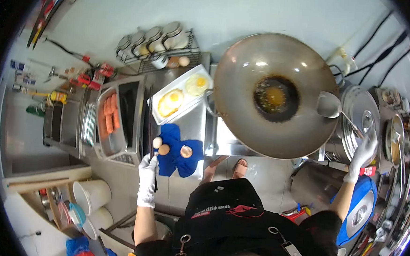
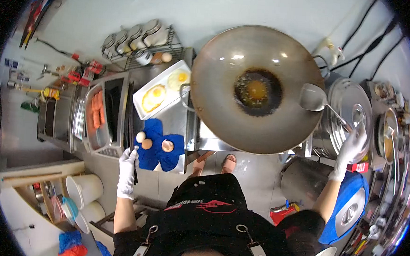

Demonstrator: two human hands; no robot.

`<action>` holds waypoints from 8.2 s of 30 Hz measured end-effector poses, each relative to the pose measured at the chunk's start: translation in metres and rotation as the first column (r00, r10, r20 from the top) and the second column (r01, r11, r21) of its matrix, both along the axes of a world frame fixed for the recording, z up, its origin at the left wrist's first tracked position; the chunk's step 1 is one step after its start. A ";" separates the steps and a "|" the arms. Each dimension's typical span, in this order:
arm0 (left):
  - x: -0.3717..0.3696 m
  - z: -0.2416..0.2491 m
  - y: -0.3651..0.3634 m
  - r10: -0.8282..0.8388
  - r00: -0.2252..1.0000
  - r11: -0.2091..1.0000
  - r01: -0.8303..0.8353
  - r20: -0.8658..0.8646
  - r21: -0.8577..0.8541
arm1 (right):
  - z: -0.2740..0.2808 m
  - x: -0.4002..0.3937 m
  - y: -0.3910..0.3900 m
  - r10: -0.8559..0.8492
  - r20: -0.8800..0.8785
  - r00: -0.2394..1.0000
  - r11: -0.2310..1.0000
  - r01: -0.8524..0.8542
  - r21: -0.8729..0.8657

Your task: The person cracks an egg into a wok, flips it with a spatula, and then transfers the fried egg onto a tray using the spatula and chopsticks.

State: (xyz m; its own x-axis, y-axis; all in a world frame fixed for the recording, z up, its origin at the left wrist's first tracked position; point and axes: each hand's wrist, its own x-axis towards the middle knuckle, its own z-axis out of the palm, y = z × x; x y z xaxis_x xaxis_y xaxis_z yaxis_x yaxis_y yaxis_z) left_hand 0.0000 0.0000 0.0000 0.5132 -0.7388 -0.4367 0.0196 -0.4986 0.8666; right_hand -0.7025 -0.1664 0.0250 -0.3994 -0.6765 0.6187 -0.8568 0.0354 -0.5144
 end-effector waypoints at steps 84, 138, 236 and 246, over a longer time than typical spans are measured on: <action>-0.150 0.086 -0.132 -0.525 0.850 0.816 0.494 -0.027 -0.301 | -0.036 0.226 0.119 0.228 0.440 0.869 0.974 -0.206 -0.097; -0.267 0.031 -0.341 -0.577 -0.156 0.064 0.970 0.802 0.235 | -0.026 0.259 -0.127 0.370 0.925 0.089 0.472 -0.875 -0.105; -0.283 0.065 -0.358 -0.728 -0.348 -0.066 0.893 0.591 0.444 | -0.036 0.248 -0.129 0.484 0.445 0.753 0.652 -0.650 0.390; -0.276 0.065 -0.355 -0.872 -0.118 0.008 0.967 0.475 0.254 | -0.028 0.254 -0.126 0.227 0.832 0.506 0.551 -0.771 0.318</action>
